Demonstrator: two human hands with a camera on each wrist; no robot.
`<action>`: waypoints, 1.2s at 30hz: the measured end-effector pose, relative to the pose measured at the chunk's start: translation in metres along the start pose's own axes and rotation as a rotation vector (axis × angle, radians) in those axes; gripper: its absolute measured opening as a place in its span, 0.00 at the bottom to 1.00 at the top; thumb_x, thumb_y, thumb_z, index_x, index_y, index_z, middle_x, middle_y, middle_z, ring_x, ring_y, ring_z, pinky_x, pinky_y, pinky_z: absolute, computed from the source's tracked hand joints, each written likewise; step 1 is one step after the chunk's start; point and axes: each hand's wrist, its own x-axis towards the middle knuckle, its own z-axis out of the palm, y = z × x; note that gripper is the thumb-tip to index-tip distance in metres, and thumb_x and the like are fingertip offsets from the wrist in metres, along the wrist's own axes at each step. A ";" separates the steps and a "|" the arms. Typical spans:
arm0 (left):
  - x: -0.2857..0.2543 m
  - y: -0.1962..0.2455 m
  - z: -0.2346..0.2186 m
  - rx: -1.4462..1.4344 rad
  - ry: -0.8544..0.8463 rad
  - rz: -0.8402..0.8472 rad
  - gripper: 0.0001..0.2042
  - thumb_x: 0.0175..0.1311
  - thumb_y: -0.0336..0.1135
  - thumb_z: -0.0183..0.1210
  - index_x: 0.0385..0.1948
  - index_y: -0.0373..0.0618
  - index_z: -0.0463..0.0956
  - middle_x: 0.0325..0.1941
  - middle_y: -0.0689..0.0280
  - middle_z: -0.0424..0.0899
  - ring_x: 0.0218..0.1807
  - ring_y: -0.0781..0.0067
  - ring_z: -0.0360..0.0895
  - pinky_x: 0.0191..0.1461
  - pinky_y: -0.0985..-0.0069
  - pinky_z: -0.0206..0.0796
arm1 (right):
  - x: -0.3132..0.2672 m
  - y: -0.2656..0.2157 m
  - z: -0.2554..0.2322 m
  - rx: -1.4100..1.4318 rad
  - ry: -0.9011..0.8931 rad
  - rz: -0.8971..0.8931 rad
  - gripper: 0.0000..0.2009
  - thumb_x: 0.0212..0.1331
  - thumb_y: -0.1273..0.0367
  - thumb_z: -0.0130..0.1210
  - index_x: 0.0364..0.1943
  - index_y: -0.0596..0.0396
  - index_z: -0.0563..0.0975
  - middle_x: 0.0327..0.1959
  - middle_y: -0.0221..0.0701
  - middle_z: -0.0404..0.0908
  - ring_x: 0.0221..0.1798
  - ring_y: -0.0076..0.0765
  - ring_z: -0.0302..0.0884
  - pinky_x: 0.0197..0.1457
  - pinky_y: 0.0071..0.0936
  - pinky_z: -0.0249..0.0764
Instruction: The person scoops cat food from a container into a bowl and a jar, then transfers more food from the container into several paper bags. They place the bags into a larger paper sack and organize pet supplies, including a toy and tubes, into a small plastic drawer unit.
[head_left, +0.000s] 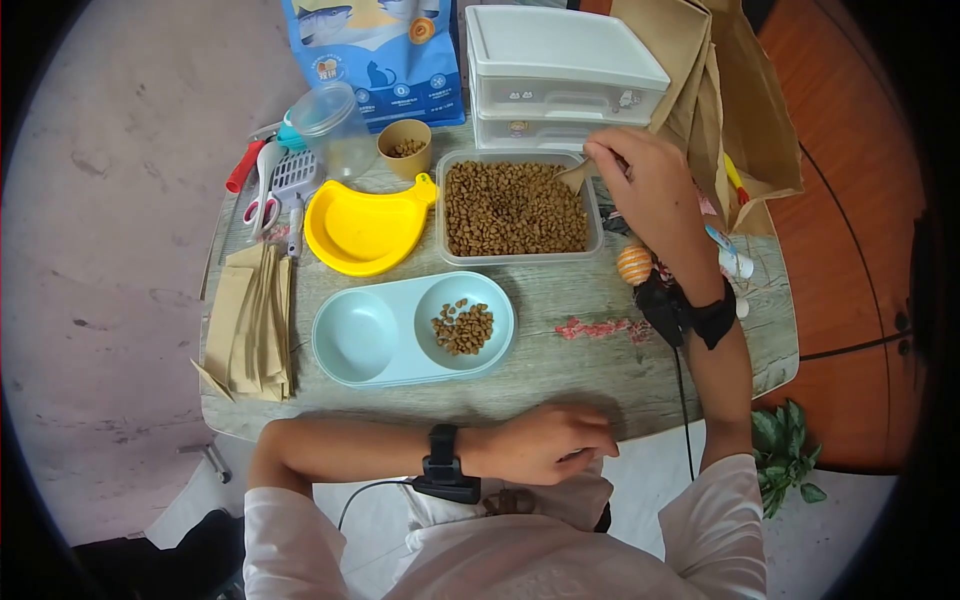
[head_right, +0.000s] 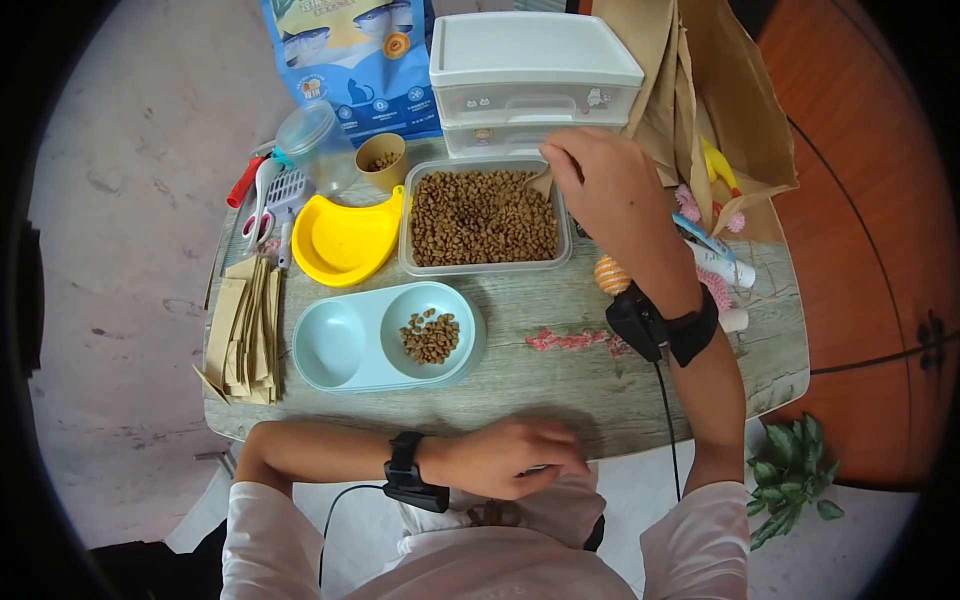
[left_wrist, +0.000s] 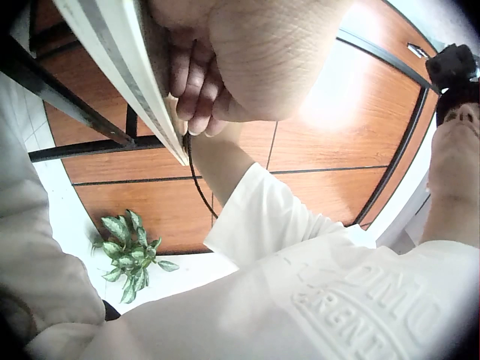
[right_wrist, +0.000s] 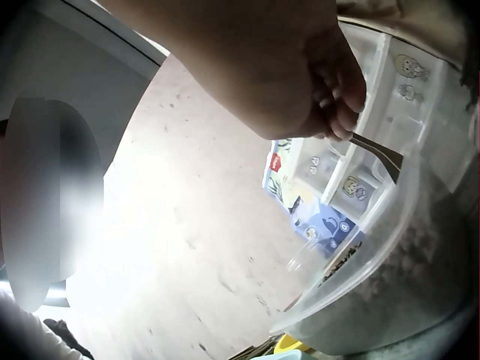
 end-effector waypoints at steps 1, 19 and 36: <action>0.000 0.000 0.000 0.010 -0.003 0.002 0.11 0.55 0.22 0.51 0.38 0.39 0.77 0.38 0.60 0.77 0.42 0.57 0.74 0.45 0.65 0.69 | 0.000 0.003 0.002 0.000 0.000 -0.002 0.08 0.59 0.68 0.53 0.33 0.59 0.79 0.28 0.40 0.78 0.29 0.45 0.76 0.33 0.30 0.71; 0.000 0.001 0.000 -0.003 -0.002 -0.008 0.11 0.55 0.21 0.51 0.39 0.39 0.77 0.38 0.59 0.77 0.43 0.57 0.74 0.47 0.64 0.68 | 0.002 0.045 0.021 0.690 -0.399 0.722 0.11 0.61 0.68 0.48 0.35 0.60 0.80 0.22 0.25 0.75 0.22 0.16 0.70 0.20 0.14 0.66; 0.000 0.000 0.000 0.010 0.005 0.009 0.11 0.55 0.21 0.52 0.39 0.39 0.77 0.38 0.59 0.77 0.43 0.57 0.74 0.46 0.64 0.68 | 0.005 0.041 0.012 0.943 -0.313 0.750 0.11 0.60 0.66 0.51 0.37 0.60 0.80 0.23 0.23 0.76 0.23 0.15 0.70 0.23 0.12 0.65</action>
